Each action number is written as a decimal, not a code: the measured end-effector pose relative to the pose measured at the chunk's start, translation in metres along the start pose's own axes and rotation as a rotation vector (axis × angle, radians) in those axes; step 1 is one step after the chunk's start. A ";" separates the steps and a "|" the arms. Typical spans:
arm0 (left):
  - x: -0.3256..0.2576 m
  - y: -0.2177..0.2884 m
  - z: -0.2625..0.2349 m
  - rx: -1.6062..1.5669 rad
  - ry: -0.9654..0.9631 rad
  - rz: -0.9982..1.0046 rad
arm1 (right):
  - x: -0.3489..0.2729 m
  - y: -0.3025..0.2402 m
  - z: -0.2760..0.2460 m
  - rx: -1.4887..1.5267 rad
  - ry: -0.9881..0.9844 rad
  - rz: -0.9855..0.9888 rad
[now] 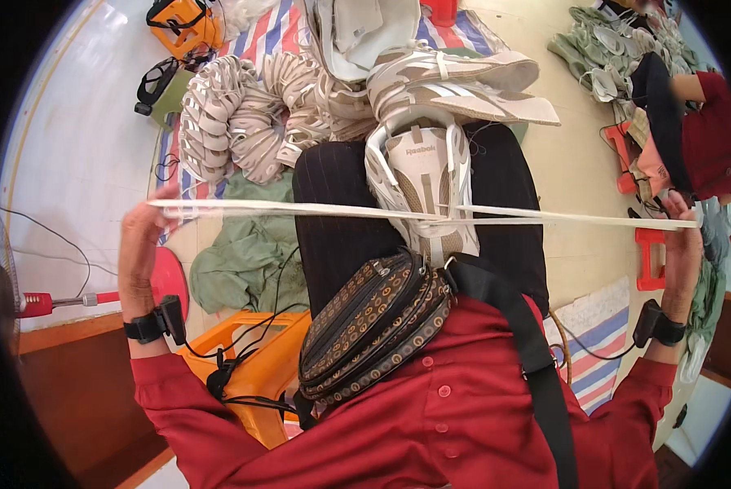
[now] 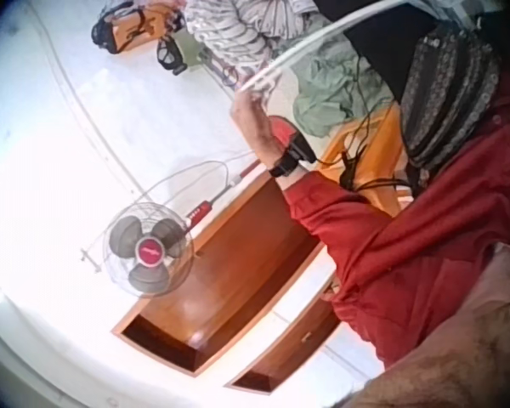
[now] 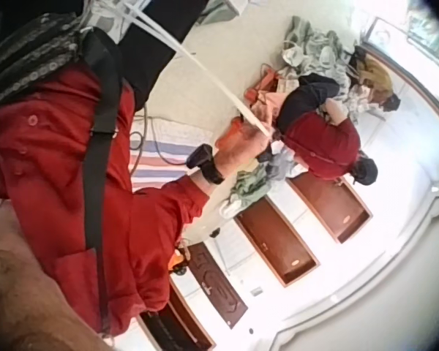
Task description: The recorder is lacing a white and tan Reebok athletic shoe.
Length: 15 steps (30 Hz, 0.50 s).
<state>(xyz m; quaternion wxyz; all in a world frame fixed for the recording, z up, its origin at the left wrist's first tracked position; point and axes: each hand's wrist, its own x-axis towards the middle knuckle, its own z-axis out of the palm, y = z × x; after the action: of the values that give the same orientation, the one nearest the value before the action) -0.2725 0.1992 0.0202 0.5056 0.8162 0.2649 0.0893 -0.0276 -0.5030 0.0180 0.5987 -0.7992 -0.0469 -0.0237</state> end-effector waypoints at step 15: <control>-0.010 -0.008 -0.031 0.530 0.191 0.239 | 0.018 0.021 -0.039 -0.835 -0.055 -0.308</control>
<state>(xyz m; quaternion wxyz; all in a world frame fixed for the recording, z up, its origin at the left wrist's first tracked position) -0.2966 0.2209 0.0296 0.2337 0.9330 0.2274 0.1520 -0.0072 -0.5450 0.0109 0.2125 -0.9565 -0.1679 -0.1082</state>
